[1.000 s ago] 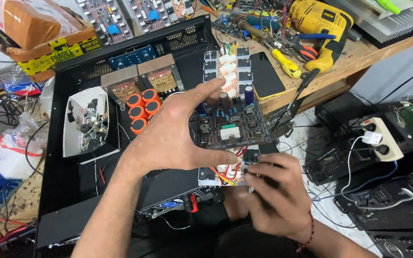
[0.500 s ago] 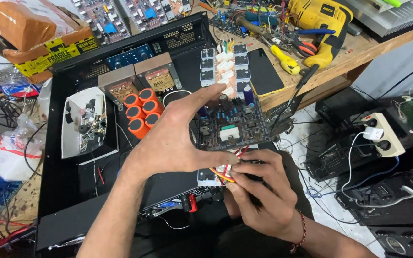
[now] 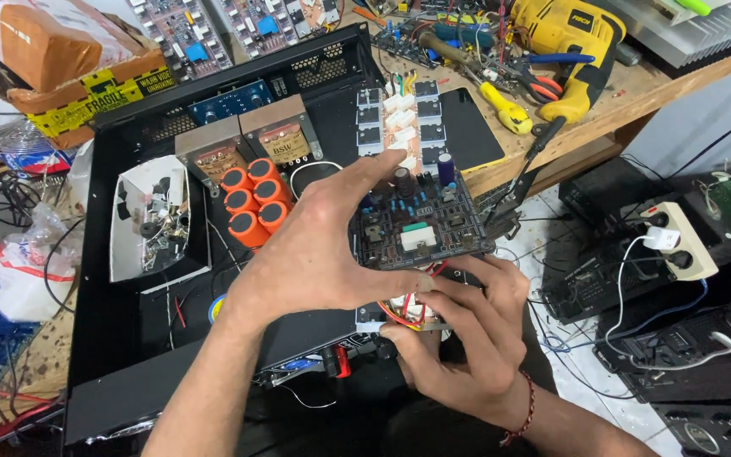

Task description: Soldering wires onto a circuit board and inspecting the electronic components on a repair bench.

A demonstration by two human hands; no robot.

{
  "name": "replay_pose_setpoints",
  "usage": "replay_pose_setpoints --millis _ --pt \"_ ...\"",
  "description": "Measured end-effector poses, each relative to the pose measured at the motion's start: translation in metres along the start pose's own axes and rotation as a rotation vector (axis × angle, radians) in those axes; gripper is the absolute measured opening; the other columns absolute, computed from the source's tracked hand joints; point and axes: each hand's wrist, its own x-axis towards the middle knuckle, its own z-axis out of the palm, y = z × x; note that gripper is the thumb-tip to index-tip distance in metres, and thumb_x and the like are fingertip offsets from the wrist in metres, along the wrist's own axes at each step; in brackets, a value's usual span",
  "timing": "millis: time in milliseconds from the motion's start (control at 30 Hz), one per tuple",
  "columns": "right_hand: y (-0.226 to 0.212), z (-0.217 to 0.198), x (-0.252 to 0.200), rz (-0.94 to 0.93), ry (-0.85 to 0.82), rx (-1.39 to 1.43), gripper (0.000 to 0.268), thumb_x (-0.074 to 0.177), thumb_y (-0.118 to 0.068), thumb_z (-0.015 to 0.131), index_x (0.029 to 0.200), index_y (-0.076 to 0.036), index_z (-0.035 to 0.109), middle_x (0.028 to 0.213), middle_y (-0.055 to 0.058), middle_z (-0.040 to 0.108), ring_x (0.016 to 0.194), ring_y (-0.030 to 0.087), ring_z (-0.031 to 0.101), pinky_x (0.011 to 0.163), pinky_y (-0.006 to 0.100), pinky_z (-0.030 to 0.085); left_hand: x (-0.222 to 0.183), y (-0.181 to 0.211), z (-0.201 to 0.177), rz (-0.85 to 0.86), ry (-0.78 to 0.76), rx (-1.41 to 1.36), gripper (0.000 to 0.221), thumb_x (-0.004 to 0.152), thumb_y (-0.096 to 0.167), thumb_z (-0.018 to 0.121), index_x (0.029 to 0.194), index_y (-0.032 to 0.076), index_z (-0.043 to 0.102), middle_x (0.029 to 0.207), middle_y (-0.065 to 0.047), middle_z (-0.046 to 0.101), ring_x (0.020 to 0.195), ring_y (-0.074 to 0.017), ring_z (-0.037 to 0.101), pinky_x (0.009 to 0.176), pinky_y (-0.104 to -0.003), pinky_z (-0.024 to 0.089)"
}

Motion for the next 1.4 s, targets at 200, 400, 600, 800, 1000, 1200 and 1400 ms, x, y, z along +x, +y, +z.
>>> replay_pose_setpoints --millis 200,400,600,800,1000,1200,1400 --pt "0.030 0.002 -0.009 -0.037 0.089 0.260 0.029 0.085 -0.023 0.068 0.094 0.005 0.065 0.096 0.021 0.071 0.092 0.041 0.069 0.088 0.054 0.053 -0.003 0.003 -0.005 0.001 0.003 -0.018 0.105 0.074 0.047 0.086 0.151 -0.004 0.037 0.153 -0.025 0.051 0.143 -0.0413 0.049 0.115 -0.056 0.040" --pt "0.054 -0.006 -0.027 0.006 0.114 0.327 0.038 0.085 -0.024 0.065 0.104 0.008 0.061 0.103 0.027 0.068 0.098 0.044 0.069 0.096 0.054 0.054 -0.001 0.006 -0.006 0.078 -0.006 -0.076 0.104 0.075 0.047 0.084 0.150 -0.007 0.035 0.149 -0.028 0.053 0.140 -0.0430 0.054 0.115 -0.056 0.047" --pt "0.024 -0.015 -0.004 0.447 -0.161 0.313 0.092 0.060 -0.057 0.082 0.126 0.002 0.059 0.117 0.012 0.062 0.108 0.024 0.064 0.096 0.037 0.050 0.006 0.004 0.003 -0.025 -0.046 -0.014 0.108 0.074 0.046 0.086 0.156 0.000 0.032 0.158 -0.023 0.046 0.149 -0.0408 0.041 0.117 -0.058 0.031" --pt "0.013 -0.013 0.008 0.320 -0.153 0.177 0.059 0.073 -0.028 0.086 0.119 0.003 0.066 0.113 0.014 0.072 0.104 0.029 0.068 0.093 0.040 0.055 0.007 0.002 0.004 -0.033 -0.004 -0.014 0.105 0.072 0.040 0.089 0.152 -0.005 0.038 0.153 -0.026 0.052 0.145 -0.0408 0.047 0.115 -0.054 0.037" --pt "0.020 -0.013 0.022 0.198 -0.110 0.265 0.025 0.090 -0.016 0.071 0.094 0.008 0.067 0.087 0.016 0.072 0.073 0.027 0.065 0.071 0.036 0.051 0.006 0.002 0.000 0.037 0.033 -0.048 0.103 0.073 0.050 0.083 0.148 -0.007 0.040 0.147 -0.026 0.057 0.136 -0.0397 0.058 0.110 -0.051 0.048" --pt "0.015 -0.013 -0.001 0.104 -0.099 0.099 0.063 0.083 -0.045 0.075 0.115 0.008 0.062 0.110 0.019 0.069 0.103 0.035 0.066 0.094 0.045 0.053 0.006 -0.007 0.005 -0.018 0.030 0.000 0.105 0.071 0.046 0.088 0.149 -0.006 0.041 0.152 -0.025 0.053 0.145 -0.0396 0.047 0.117 -0.051 0.037" --pt "0.024 -0.014 -0.016 -0.117 -0.095 -0.041 0.031 0.090 -0.033 0.080 0.113 -0.019 0.066 0.112 0.006 0.068 0.107 0.032 0.065 0.097 0.051 0.050 0.005 -0.010 0.008 -0.054 0.001 0.012 0.109 0.072 0.050 0.087 0.152 -0.005 0.037 0.157 -0.025 0.047 0.148 -0.0421 0.042 0.117 -0.056 0.033"
